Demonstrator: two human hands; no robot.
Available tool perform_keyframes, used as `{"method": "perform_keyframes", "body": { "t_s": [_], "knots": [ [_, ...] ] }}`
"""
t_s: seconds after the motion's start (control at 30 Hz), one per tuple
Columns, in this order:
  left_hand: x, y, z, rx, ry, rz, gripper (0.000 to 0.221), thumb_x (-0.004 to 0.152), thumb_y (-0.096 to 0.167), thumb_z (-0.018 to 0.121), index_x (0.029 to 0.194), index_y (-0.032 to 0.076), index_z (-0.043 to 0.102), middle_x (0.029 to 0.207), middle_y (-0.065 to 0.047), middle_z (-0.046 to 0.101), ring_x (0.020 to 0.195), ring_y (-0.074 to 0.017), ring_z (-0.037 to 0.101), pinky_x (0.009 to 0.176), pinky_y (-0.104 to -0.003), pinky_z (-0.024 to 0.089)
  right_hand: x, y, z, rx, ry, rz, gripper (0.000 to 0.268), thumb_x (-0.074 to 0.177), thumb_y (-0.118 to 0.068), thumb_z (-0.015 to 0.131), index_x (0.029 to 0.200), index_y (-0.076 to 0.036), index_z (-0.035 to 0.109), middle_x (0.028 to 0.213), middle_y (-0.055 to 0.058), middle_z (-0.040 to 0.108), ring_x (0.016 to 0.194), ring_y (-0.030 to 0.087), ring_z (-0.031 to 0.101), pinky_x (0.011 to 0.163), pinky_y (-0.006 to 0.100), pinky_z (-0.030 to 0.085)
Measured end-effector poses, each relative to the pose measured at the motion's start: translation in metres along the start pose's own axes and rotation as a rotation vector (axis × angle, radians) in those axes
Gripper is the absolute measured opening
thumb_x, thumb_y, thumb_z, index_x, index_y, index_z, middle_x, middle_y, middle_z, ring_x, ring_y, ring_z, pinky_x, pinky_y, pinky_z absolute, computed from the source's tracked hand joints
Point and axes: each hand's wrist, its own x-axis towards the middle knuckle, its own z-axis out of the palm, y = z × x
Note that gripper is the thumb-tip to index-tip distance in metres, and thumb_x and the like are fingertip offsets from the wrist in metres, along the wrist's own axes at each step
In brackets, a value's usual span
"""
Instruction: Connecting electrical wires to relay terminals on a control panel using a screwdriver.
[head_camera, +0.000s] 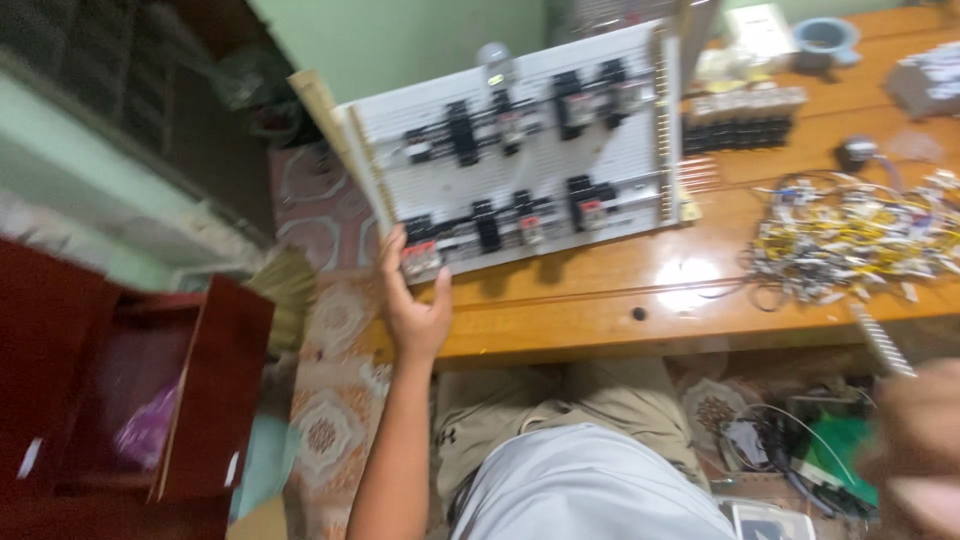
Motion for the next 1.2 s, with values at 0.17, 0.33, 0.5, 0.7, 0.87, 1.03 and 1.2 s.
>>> {"method": "perform_keyframes", "body": {
  "t_s": [0.17, 0.33, 0.5, 0.7, 0.87, 1.03, 1.2],
  "knots": [
    [0.009, 0.000, -0.019, 0.033, -0.029, -0.006, 0.052, 0.091, -0.005, 0.061, 0.142, 0.005, 0.051, 0.148, -0.017, 0.054, 0.142, -0.0353, 0.051, 0.121, -0.047, 0.042, 0.137, -0.088, 0.016, 0.195, 0.202, -0.260, 0.021, 0.083, -0.034, 0.063, 0.087, -0.014, 0.057, 0.088, 0.001, 0.065, 0.070, 0.025, 0.058, 0.069, 0.035, 0.051],
    [0.028, -0.014, -0.040, 0.081, -0.236, 0.083, 0.067, 0.085, -0.020, 0.053, 0.146, 0.009, 0.050, 0.154, -0.015, 0.049, 0.147, -0.0366, 0.046, 0.123, -0.054, 0.038, 0.182, -0.080, 0.089, 0.256, 0.131, -0.441, 0.032, 0.101, -0.021, 0.053, 0.128, -0.007, 0.061, 0.128, 0.018, 0.066, 0.106, 0.032, 0.071, 0.087, 0.038, 0.058],
    [0.040, -0.008, -0.048, 0.128, -0.320, 0.068, 0.081, 0.076, -0.009, 0.074, 0.148, 0.023, 0.053, 0.152, -0.008, 0.054, 0.118, -0.0334, 0.058, 0.103, -0.049, 0.045, 0.220, -0.085, 0.179, 0.337, 0.374, -0.522, 0.018, 0.098, -0.015, 0.058, 0.108, -0.005, 0.070, 0.123, 0.023, 0.068, 0.092, 0.042, 0.071, 0.075, 0.048, 0.057],
    [0.040, -0.025, -0.038, 0.174, -0.284, 0.162, 0.084, 0.073, 0.009, 0.090, 0.147, 0.026, 0.054, 0.149, 0.000, 0.055, 0.113, -0.0281, 0.058, 0.103, -0.044, 0.044, 0.243, -0.085, 0.223, 0.308, 0.447, -0.561, 0.018, 0.102, -0.010, 0.053, 0.112, -0.005, 0.068, 0.127, 0.024, 0.065, 0.089, 0.046, 0.065, 0.075, 0.051, 0.055],
    [0.041, -0.037, -0.034, 0.169, -0.294, 0.179, 0.084, 0.070, 0.010, 0.092, 0.144, 0.023, 0.056, 0.145, -0.002, 0.057, 0.115, -0.0299, 0.059, 0.106, -0.044, 0.043, 0.254, -0.075, 0.242, 0.294, 0.443, -0.499, 0.018, 0.098, -0.011, 0.063, 0.115, -0.011, 0.070, 0.126, 0.018, 0.066, 0.095, 0.040, 0.068, 0.082, 0.047, 0.056],
    [0.040, -0.040, -0.033, 0.168, -0.284, 0.203, 0.084, 0.070, 0.013, 0.093, 0.145, 0.023, 0.056, 0.143, -0.002, 0.057, 0.117, -0.0297, 0.058, 0.107, -0.045, 0.043, 0.257, -0.079, 0.240, 0.269, 0.443, -0.467, 0.017, 0.096, -0.010, 0.065, 0.113, -0.009, 0.069, 0.124, 0.018, 0.065, 0.099, 0.041, 0.068, 0.082, 0.050, 0.056],
    [0.043, -0.032, -0.033, 0.181, -0.273, 0.251, 0.076, 0.074, 0.014, 0.090, 0.142, 0.017, 0.057, 0.139, -0.008, 0.059, 0.124, -0.0310, 0.058, 0.106, -0.045, 0.042, 0.259, -0.073, 0.245, 0.340, 0.430, -0.456, 0.017, 0.097, -0.012, 0.067, 0.114, -0.009, 0.067, 0.126, 0.019, 0.065, 0.106, 0.042, 0.067, 0.088, 0.050, 0.055]
  ]
}}
